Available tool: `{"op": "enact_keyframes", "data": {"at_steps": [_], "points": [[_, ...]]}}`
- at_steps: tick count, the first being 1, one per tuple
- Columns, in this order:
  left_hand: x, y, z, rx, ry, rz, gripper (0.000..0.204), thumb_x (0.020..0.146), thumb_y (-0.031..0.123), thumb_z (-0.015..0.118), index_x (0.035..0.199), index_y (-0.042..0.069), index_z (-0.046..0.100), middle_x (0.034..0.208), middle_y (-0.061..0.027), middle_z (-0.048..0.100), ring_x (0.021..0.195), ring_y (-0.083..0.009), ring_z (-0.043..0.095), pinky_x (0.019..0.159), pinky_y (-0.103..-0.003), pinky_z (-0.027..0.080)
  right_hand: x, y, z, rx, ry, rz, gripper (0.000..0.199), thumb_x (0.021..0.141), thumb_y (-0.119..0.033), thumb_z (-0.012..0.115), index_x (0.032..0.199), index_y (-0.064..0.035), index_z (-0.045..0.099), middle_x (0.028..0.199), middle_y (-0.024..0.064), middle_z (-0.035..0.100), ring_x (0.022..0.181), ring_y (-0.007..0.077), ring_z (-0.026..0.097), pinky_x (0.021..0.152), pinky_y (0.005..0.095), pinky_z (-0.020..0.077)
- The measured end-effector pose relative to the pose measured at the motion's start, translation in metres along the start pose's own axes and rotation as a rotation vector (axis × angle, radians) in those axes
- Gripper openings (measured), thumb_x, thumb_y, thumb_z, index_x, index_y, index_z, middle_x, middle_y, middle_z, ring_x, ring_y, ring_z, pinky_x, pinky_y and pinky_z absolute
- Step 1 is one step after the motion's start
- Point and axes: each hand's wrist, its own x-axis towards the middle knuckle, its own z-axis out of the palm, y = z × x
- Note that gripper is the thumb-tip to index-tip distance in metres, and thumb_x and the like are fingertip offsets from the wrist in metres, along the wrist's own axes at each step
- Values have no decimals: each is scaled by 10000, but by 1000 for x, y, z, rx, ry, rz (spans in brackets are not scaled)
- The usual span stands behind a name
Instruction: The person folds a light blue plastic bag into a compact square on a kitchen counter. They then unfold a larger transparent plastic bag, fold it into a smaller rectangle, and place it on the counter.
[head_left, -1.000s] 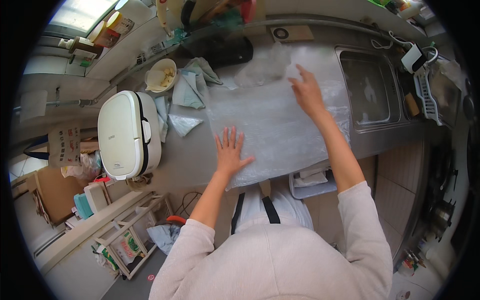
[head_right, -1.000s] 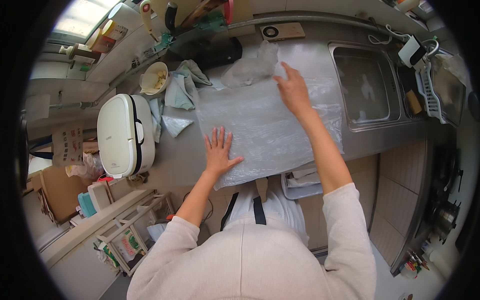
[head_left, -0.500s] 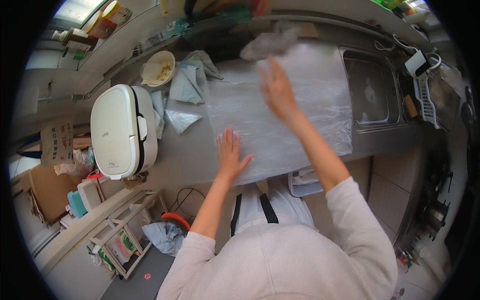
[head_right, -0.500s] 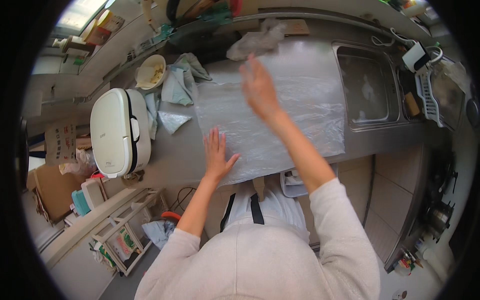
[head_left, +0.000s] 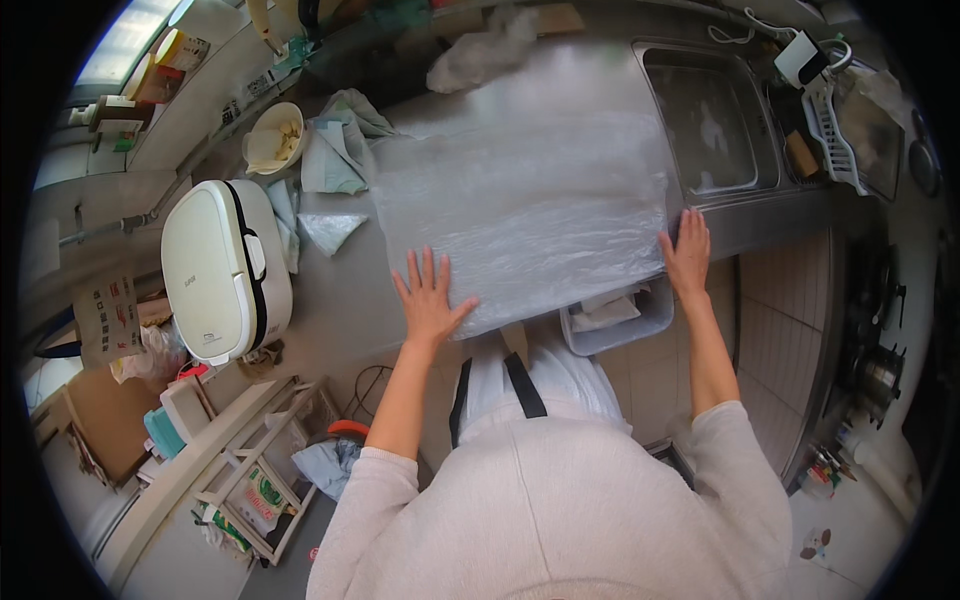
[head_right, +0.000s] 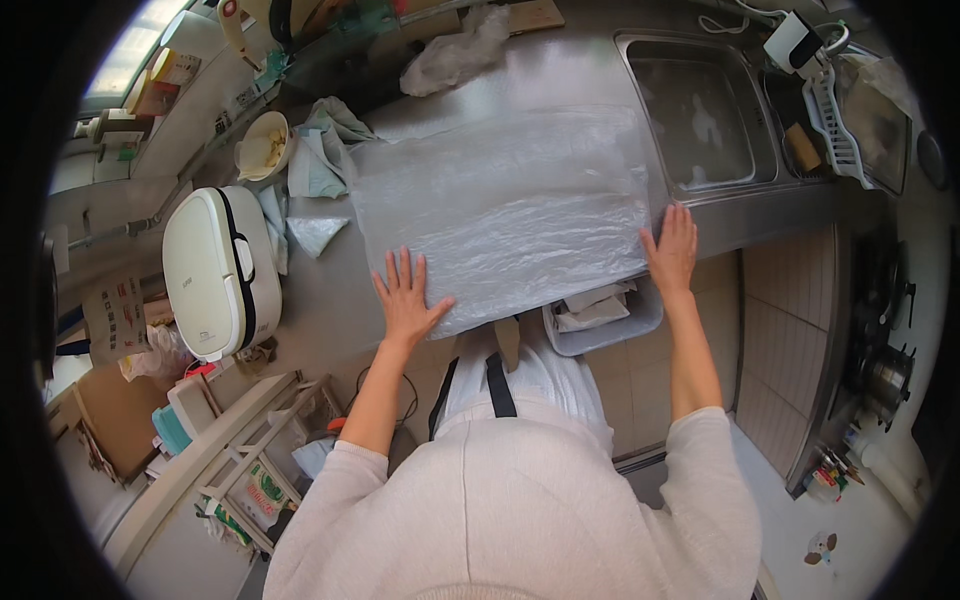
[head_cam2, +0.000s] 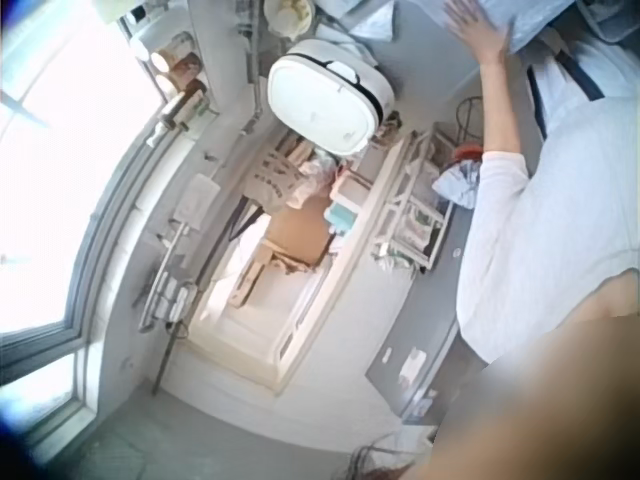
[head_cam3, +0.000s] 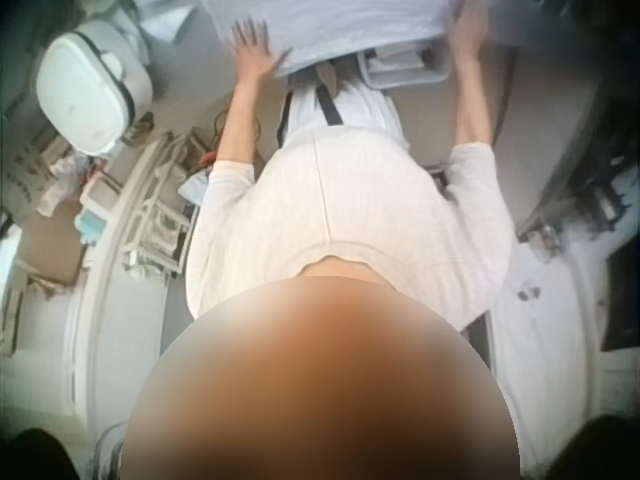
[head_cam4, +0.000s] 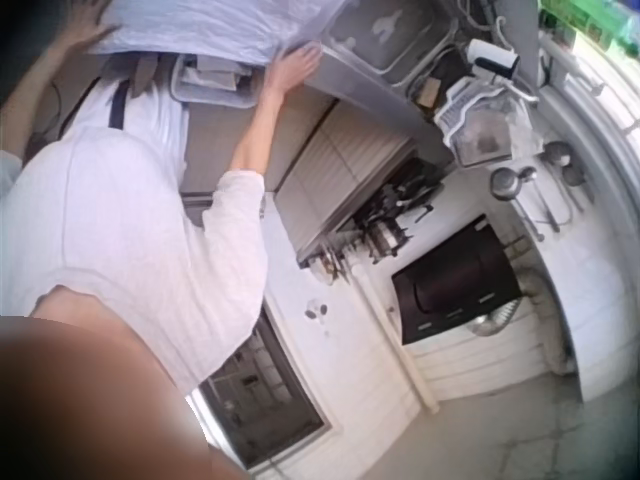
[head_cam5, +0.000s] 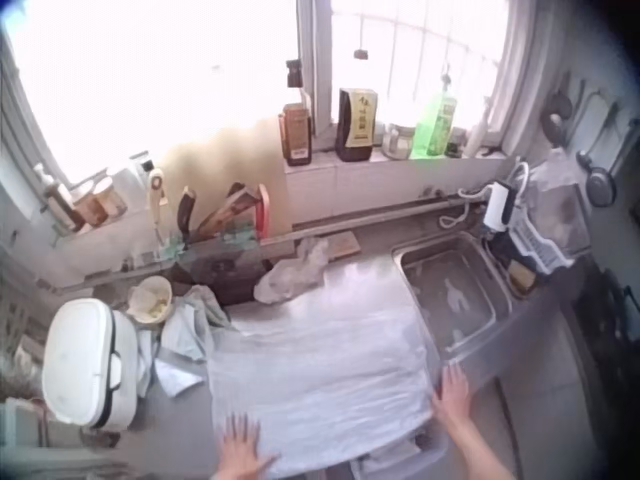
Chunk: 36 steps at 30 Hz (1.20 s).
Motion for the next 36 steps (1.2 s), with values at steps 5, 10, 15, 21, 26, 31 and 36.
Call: {"op": "enact_keyframes", "data": {"at_steps": [5,10,15,21,26,31,36], "points": [[-14,-5,-1,-137,134,77,817,879,504,568,1503,77,257,1590,-158,127,1467,-372,63,1140,-595,48,-51,12,10,647,-64,327,353,884,-234,675,1169,-44,592,1102,124,628,961,212,573,857,333,464],[-21,-5,10,-92,-46,15,749,903,456,546,1496,80,284,1588,-155,139,1465,-374,73,1138,-597,55,-18,-3,0,953,99,184,149,861,-185,705,872,-45,657,812,45,667,765,164,602,733,305,479],[-2,8,2,51,-42,-59,853,843,564,571,1504,111,277,1598,-134,109,1471,-365,37,1120,-635,30,22,2,-30,580,26,237,175,894,-223,666,863,-55,630,664,51,634,529,174,577,563,334,451],[-4,14,-10,-37,-27,41,951,771,601,642,1505,121,273,1601,-126,97,1472,-360,45,1119,-639,43,-3,17,5,264,12,324,239,895,-225,642,1088,-91,600,813,85,667,753,283,629,778,422,456],[-50,3,10,-81,15,135,746,863,435,628,1474,114,345,1586,-141,155,1466,-349,104,1151,-562,111,2,-70,-4,308,389,-11,369,887,-135,610,1240,-50,540,1322,154,513,1228,337,459,996,453,364],[-50,10,8,-57,-69,146,612,920,396,548,1460,157,384,1578,-136,186,1464,-342,118,1164,-511,144,-38,-235,30,369,-195,-896,518,936,-315,528,1405,-112,440,1475,109,398,1390,289,319,1156,439,228],[-52,8,0,-75,-104,155,576,934,414,513,1454,194,400,1581,-119,185,1463,-345,115,1162,-515,148,39,-216,60,122,-117,-751,561,956,-367,480,1446,-113,382,1542,83,298,1427,264,256,1180,416,169]]}}
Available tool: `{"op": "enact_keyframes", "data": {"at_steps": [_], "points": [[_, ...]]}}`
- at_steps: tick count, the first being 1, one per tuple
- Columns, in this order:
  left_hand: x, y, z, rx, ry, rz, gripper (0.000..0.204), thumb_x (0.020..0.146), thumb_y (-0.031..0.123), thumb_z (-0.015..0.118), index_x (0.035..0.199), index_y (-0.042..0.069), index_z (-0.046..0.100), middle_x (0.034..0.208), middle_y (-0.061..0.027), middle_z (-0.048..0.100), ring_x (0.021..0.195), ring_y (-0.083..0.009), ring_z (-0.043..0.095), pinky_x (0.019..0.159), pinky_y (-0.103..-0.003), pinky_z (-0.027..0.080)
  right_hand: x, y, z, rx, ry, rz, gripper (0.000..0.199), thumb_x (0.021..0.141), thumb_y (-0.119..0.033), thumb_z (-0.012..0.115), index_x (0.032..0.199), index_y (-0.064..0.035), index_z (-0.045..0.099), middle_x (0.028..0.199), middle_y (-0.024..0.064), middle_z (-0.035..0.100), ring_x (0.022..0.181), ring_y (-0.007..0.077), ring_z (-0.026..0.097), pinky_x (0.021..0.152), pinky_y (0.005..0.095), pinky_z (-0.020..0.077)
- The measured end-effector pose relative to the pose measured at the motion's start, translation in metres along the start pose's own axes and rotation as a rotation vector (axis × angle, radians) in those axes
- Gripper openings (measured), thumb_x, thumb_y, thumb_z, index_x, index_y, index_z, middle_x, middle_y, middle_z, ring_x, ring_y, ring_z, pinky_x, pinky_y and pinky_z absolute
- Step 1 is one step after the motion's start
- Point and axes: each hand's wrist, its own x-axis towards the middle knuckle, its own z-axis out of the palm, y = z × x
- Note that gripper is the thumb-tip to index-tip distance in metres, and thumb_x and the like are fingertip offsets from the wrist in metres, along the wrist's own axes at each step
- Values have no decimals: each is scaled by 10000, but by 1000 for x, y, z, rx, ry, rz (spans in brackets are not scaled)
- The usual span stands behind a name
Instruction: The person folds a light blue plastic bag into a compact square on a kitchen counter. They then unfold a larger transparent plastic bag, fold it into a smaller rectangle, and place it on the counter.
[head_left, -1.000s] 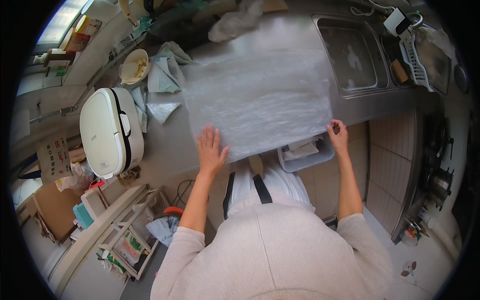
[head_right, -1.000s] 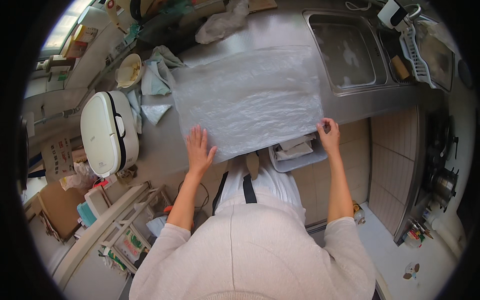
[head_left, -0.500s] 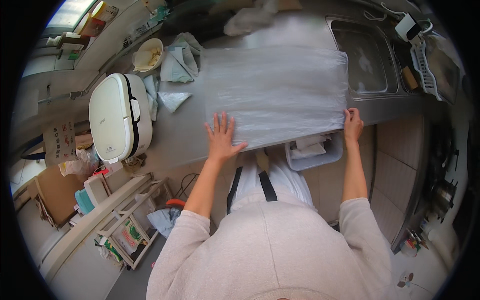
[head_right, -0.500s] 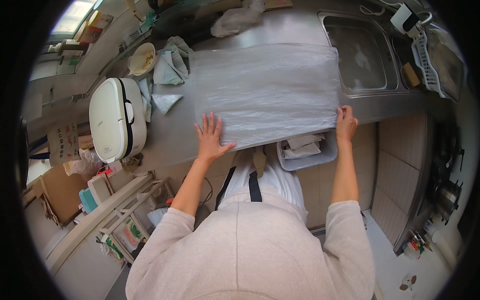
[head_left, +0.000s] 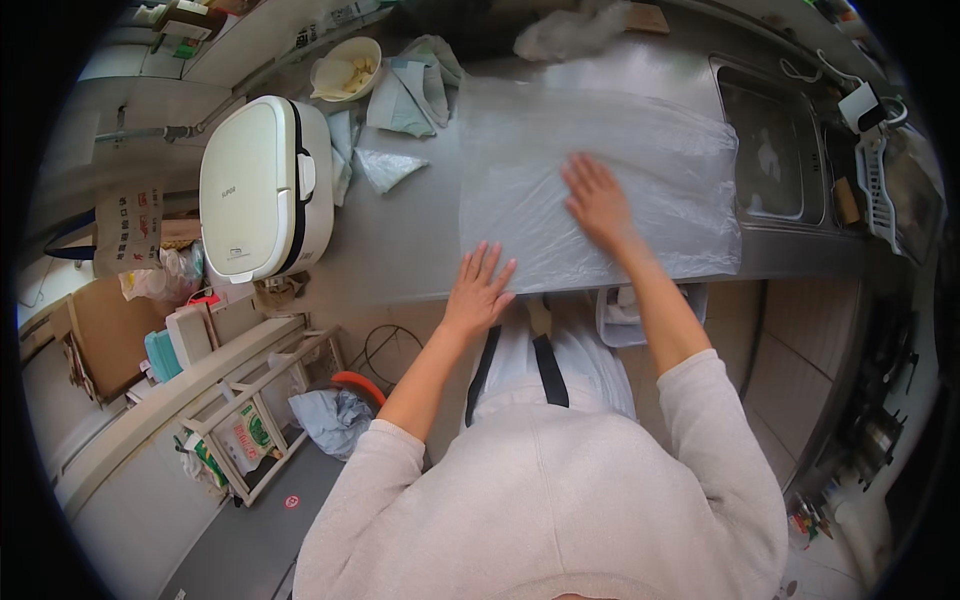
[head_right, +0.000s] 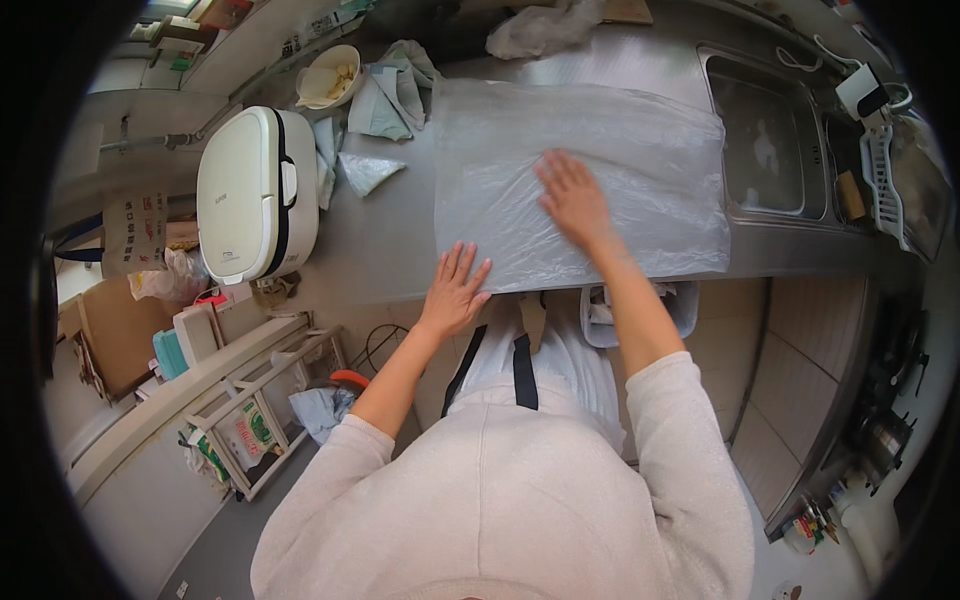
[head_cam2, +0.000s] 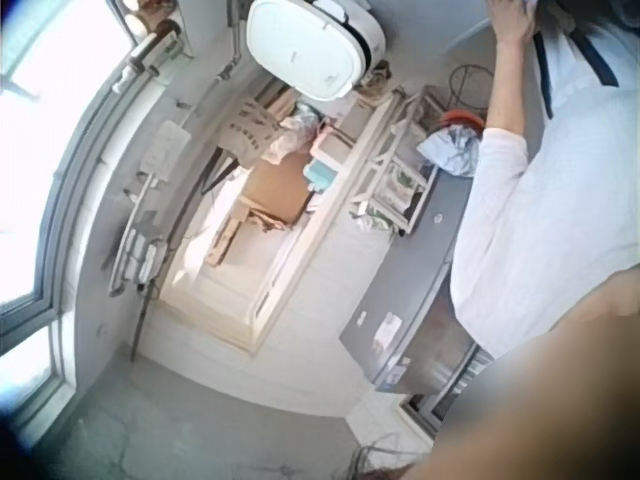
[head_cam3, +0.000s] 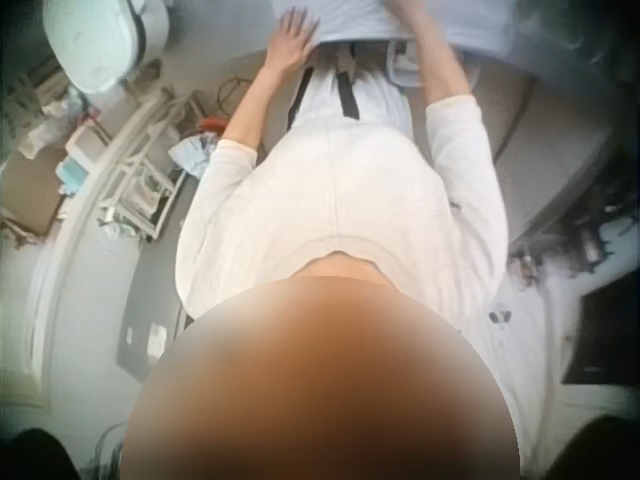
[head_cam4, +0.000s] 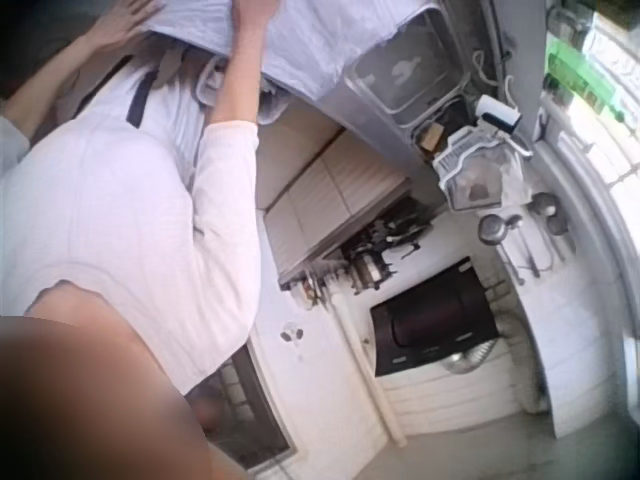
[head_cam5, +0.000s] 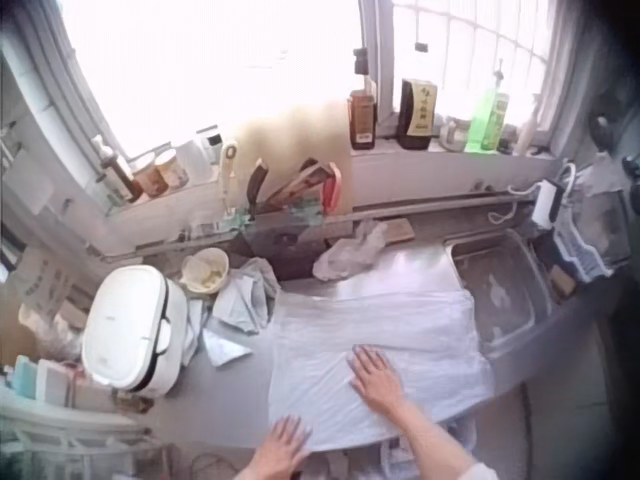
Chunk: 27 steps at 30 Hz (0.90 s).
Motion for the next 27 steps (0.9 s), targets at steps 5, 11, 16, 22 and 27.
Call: {"op": "enact_keyframes", "data": {"at_steps": [5,11,16,22,27], "points": [[0,0,0,-40,43,14,567,935,416,507,1443,183,416,1574,-123,205,1457,-344,137,1162,-508,157,2,15,-24,228,221,170,360,869,-106,617,1222,-43,578,1378,144,480,1297,339,425,1064,449,357],[5,7,-10,-127,91,8,587,906,331,583,1428,117,421,1550,-145,256,1445,-349,179,1163,-500,163,-82,-29,-57,193,296,252,356,823,-54,646,1175,-36,593,1262,140,538,1186,358,490,1010,473,379],[26,16,-8,-68,58,159,621,862,331,637,1412,116,441,1536,-154,282,1438,-343,202,1160,-496,176,-134,39,-86,-7,442,597,409,838,-61,633,1238,-34,553,1304,166,505,1233,360,449,1030,464,356],[38,23,-13,-137,35,133,672,829,322,671,1417,106,430,1536,-161,278,1430,-353,226,1151,-496,200,-126,32,-83,52,437,561,448,844,-100,637,1274,-30,533,1360,179,466,1282,361,408,1068,461,328],[46,9,-7,-44,169,-34,661,868,329,620,1432,69,394,1547,-195,230,1434,-379,190,1152,-517,168,-17,-76,-45,381,143,107,458,817,-170,671,1245,-41,571,1389,168,457,1327,360,384,1073,464,343]]}}
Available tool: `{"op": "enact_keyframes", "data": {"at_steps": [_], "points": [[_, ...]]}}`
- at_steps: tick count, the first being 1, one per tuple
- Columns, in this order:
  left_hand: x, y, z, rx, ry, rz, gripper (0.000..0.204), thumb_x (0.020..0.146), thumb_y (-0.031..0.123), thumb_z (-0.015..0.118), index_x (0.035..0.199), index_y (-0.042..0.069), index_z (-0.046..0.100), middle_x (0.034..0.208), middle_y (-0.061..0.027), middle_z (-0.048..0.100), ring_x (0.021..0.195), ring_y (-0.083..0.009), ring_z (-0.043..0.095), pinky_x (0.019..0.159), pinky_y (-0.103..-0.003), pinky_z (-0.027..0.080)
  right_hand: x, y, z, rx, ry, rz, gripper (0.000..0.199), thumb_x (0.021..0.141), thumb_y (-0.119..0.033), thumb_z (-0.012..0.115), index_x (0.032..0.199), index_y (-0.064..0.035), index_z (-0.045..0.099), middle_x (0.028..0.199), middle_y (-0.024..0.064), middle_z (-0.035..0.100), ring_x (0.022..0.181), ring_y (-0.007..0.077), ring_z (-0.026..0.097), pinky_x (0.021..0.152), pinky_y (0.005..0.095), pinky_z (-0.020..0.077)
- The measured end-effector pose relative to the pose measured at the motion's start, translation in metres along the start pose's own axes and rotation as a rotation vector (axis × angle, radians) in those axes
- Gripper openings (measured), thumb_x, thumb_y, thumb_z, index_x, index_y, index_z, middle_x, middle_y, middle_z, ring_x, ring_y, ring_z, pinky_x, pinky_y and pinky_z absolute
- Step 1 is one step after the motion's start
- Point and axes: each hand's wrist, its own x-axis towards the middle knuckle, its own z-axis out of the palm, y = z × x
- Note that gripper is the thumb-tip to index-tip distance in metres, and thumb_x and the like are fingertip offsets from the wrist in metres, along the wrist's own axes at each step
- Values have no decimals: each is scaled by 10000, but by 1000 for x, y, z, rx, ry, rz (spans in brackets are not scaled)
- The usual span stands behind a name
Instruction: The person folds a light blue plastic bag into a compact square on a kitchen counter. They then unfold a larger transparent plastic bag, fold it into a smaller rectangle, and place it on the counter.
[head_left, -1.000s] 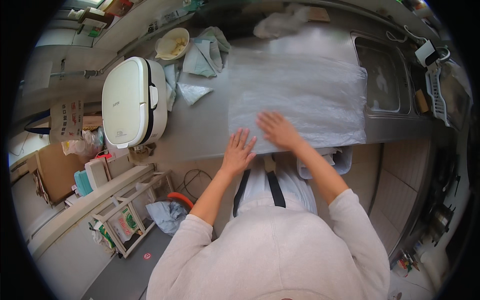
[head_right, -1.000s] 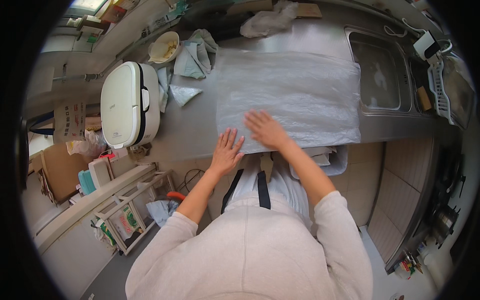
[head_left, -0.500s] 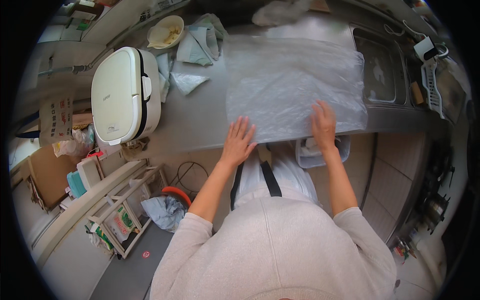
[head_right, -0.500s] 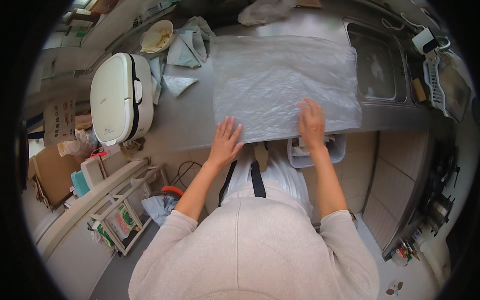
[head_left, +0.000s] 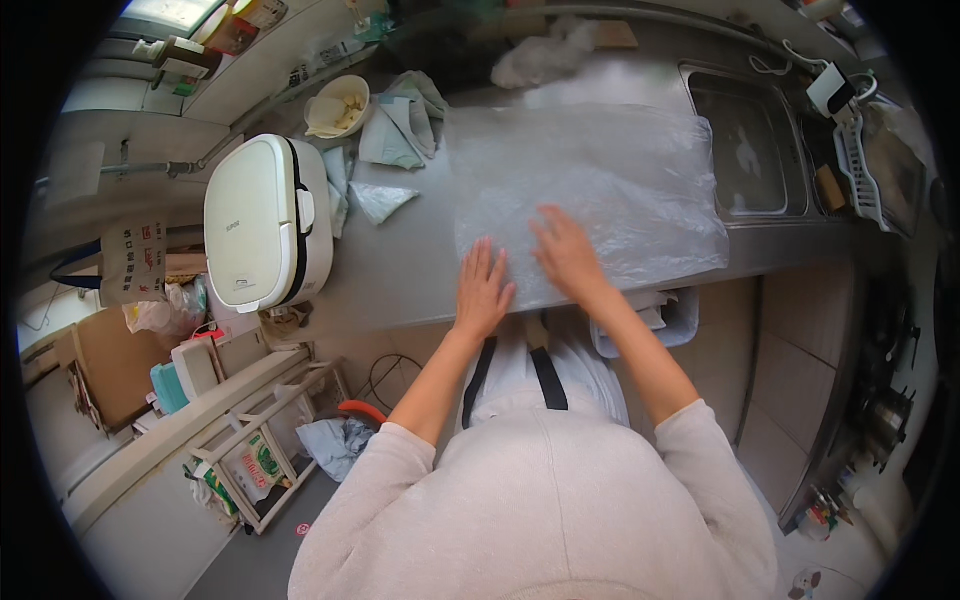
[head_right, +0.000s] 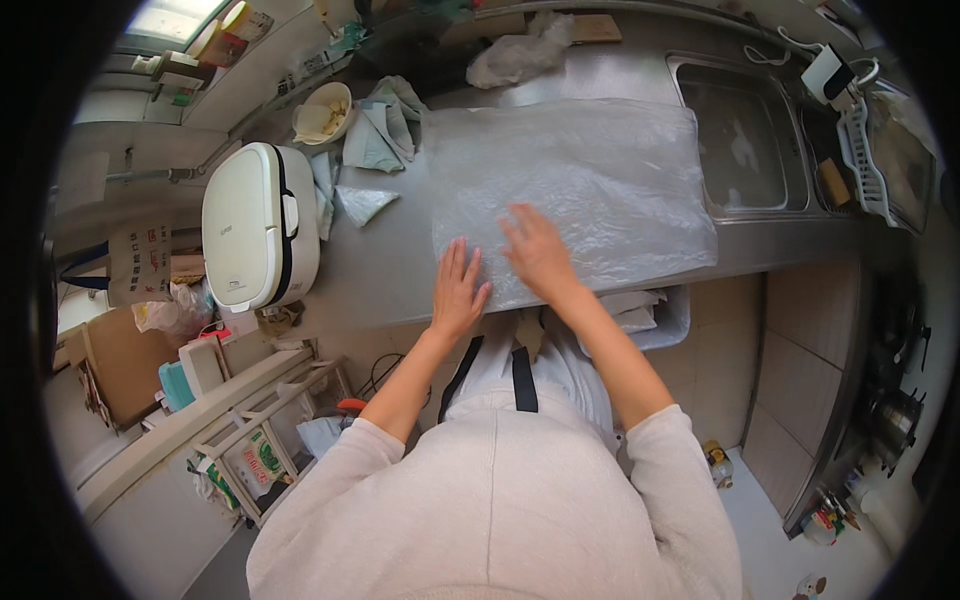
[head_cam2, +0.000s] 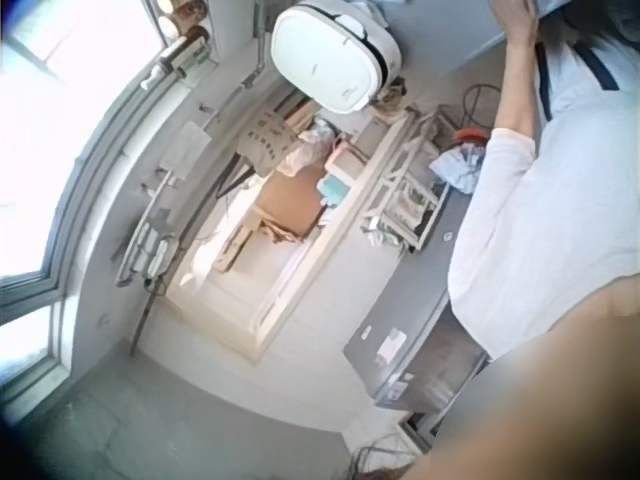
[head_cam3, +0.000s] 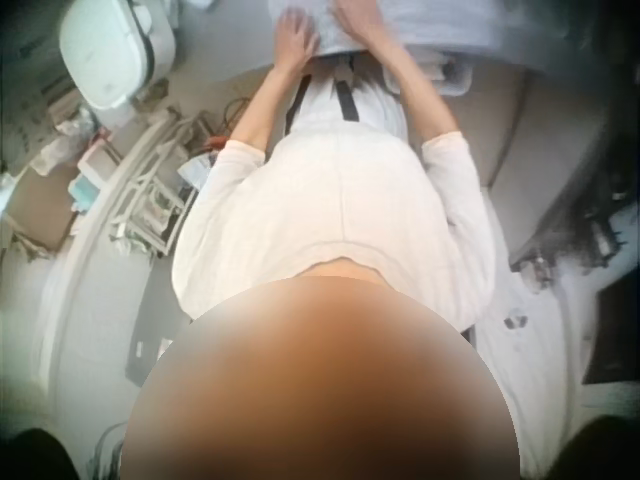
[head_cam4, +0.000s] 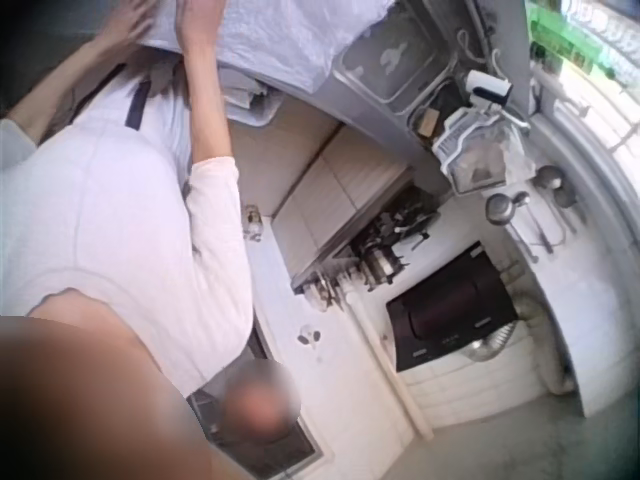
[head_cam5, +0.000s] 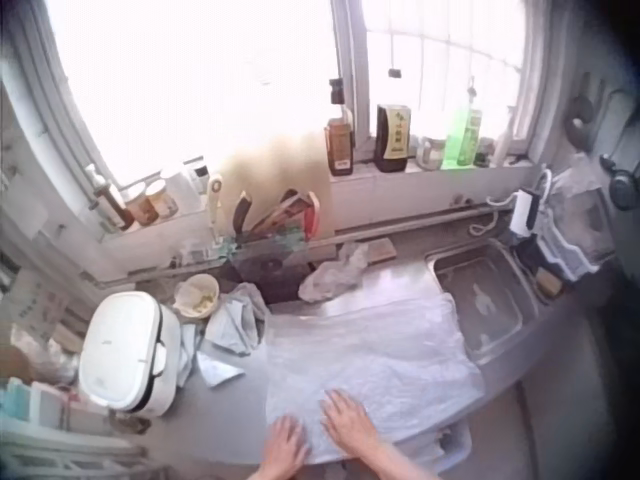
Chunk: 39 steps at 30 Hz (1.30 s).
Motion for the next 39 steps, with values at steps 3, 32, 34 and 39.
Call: {"op": "enact_keyframes", "data": {"at_steps": [3,32,34,39], "points": [[-19,-8,18,29,-13,-38,650,903,372,566,1436,48,380,1545,-206,224,1435,-391,174,1152,-528,154,25,-28,47,-108,-137,-218,535,866,-283,615,1313,-9,508,1446,171,409,1374,340,331,1123,446,278],[170,-66,-7,-23,275,-7,546,901,166,553,1406,29,397,1531,-192,248,1420,-374,218,1144,-507,196,75,289,-199,766,190,1302,874,870,-774,323,1011,34,625,813,110,642,657,206,627,592,342,531],[163,-66,0,83,221,-6,576,913,237,540,1433,49,376,1555,-183,205,1443,-361,171,1152,-538,140,65,296,-197,1080,156,1287,925,856,-796,296,1041,47,626,796,127,661,614,212,608,527,310,509],[165,-67,0,115,156,23,609,928,325,507,1466,91,343,1572,-162,183,1453,-353,148,1155,-551,103,78,253,-208,1436,-86,1150,870,868,-739,403,1177,47,613,878,147,693,614,186,606,474,258,475]]}}
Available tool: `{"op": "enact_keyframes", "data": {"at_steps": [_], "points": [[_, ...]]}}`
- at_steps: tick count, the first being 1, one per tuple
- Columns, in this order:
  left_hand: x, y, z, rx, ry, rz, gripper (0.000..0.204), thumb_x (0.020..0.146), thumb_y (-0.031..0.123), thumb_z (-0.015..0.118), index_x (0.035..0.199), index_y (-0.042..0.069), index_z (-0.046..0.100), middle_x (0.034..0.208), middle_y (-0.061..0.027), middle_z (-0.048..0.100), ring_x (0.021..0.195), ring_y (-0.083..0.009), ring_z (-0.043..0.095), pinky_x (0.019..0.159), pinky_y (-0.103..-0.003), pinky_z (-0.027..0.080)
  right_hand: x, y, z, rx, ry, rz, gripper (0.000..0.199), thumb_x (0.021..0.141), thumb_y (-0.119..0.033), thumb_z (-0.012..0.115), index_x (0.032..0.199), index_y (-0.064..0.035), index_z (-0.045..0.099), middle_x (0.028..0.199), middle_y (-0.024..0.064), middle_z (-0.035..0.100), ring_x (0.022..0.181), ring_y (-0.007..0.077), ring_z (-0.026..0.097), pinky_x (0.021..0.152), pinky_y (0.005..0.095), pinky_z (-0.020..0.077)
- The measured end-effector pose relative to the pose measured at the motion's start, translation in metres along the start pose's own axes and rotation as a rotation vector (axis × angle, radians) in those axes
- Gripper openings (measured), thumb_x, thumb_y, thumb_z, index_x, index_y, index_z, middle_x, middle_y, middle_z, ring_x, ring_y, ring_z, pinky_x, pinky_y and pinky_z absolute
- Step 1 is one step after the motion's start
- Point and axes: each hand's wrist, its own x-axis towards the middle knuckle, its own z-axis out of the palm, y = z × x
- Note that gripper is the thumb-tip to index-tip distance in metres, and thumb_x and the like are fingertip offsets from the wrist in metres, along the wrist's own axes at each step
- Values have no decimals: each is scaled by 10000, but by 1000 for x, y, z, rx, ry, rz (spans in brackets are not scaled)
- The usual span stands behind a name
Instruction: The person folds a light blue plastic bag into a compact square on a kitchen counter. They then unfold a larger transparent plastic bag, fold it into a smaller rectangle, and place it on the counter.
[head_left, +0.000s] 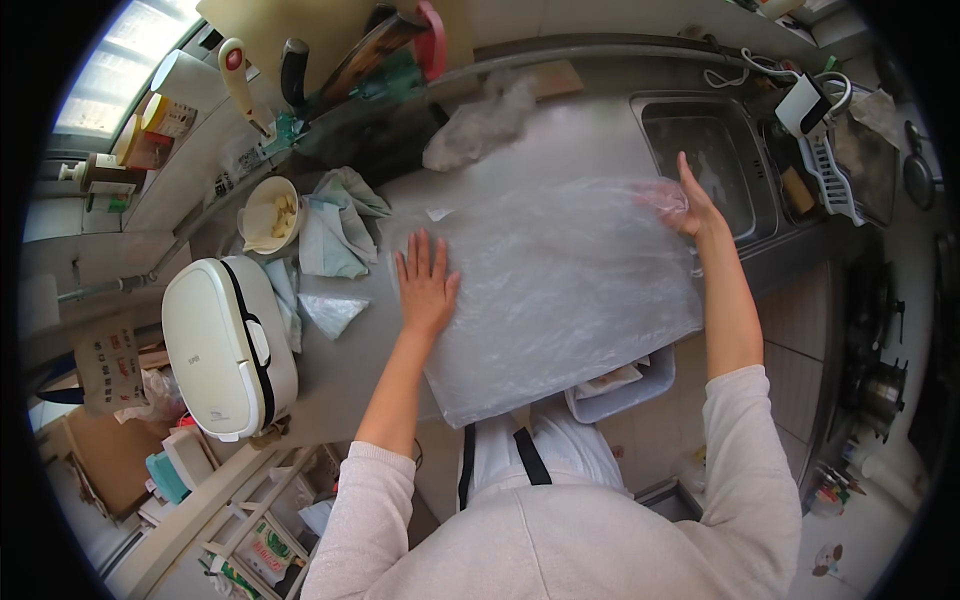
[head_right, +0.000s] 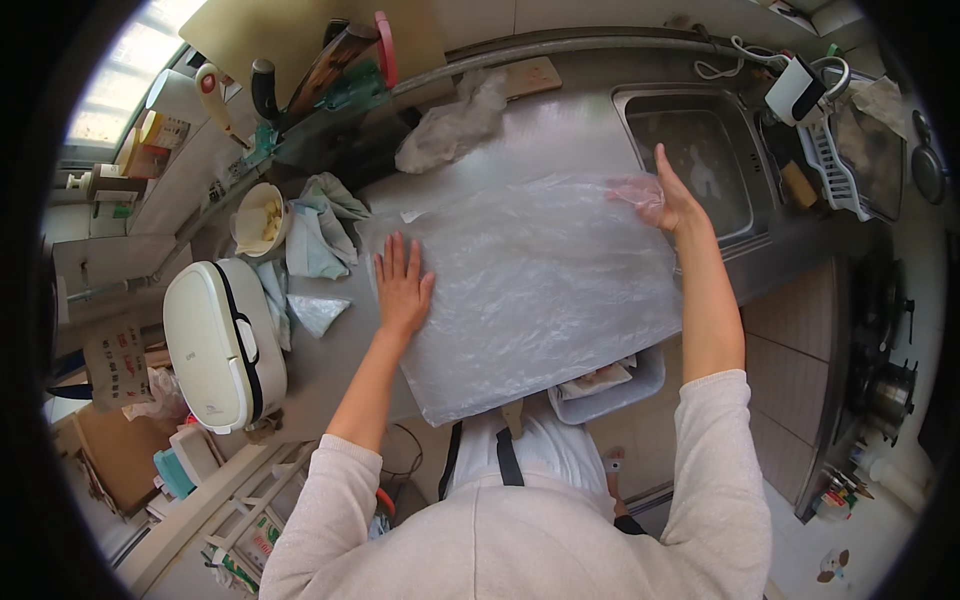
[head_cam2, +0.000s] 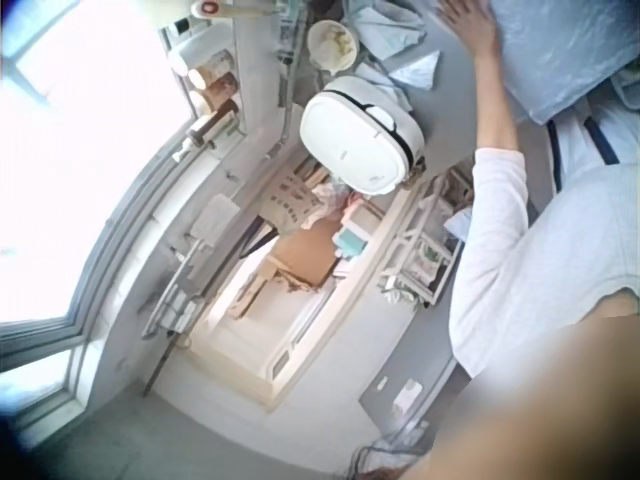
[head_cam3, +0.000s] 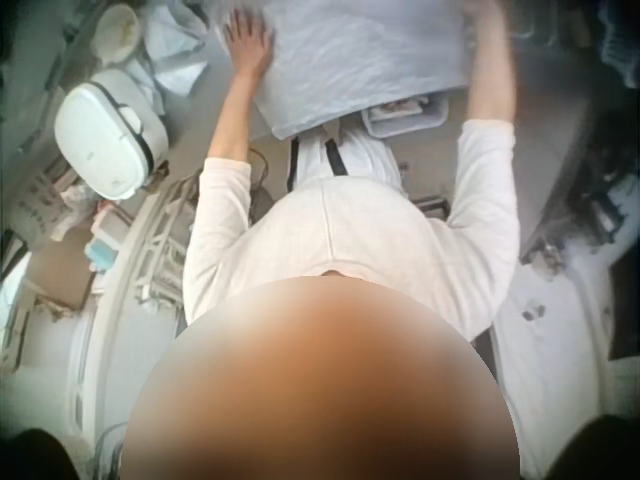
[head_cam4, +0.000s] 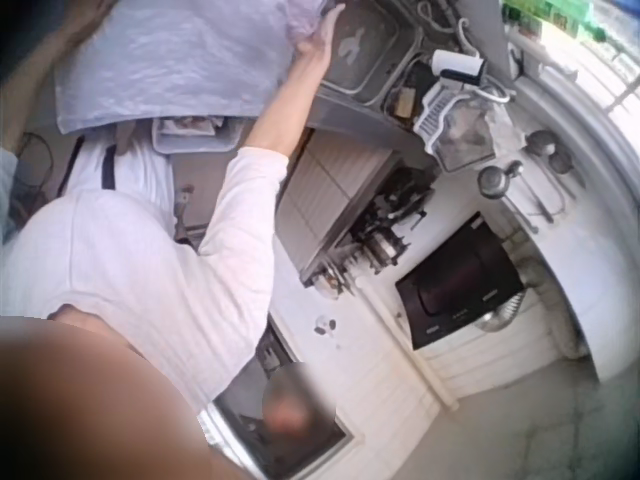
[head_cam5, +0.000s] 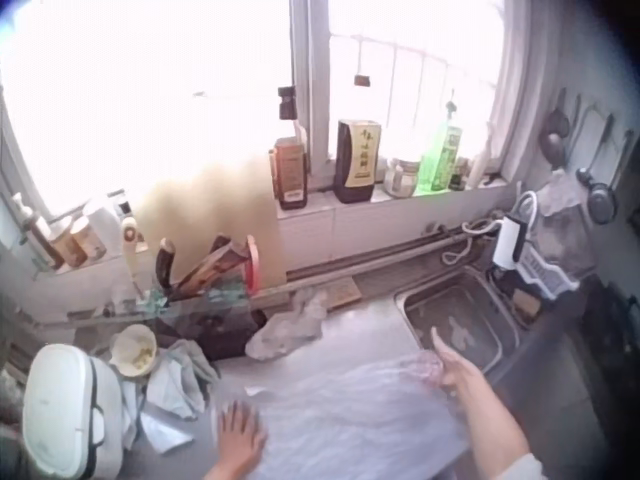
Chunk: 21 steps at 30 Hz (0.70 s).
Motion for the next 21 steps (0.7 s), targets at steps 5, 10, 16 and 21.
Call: {"op": "enact_keyframes", "data": {"at_steps": [5,10,16,21], "points": [[-3,-2,0,35,-33,-34,620,931,358,496,1473,104,335,1576,-158,172,1455,-371,121,1147,-578,75,7,-5,37,-29,227,-167,534,952,-479,533,1201,-17,633,1027,99,692,754,135,614,662,245,510],[3,6,-7,56,-58,-51,631,932,393,484,1474,107,337,1585,-152,140,1457,-397,73,1128,-623,36,35,-11,-18,-212,102,-461,378,965,-324,566,1198,-34,629,1007,57,683,861,138,636,751,271,499],[23,1,-18,-255,235,-157,434,889,189,566,1305,74,521,1482,-164,359,1376,-373,303,1127,-523,201,58,-4,-22,-259,202,-470,294,950,-308,596,1075,-45,633,951,74,697,772,129,636,651,244,477],[84,-32,-35,-19,194,-57,316,855,112,582,1165,52,586,1233,-138,558,1151,-339,488,960,-467,365,63,-1,-26,-184,219,-437,283,940,-334,612,994,-56,626,878,63,702,695,119,629,607,246,470]]}}
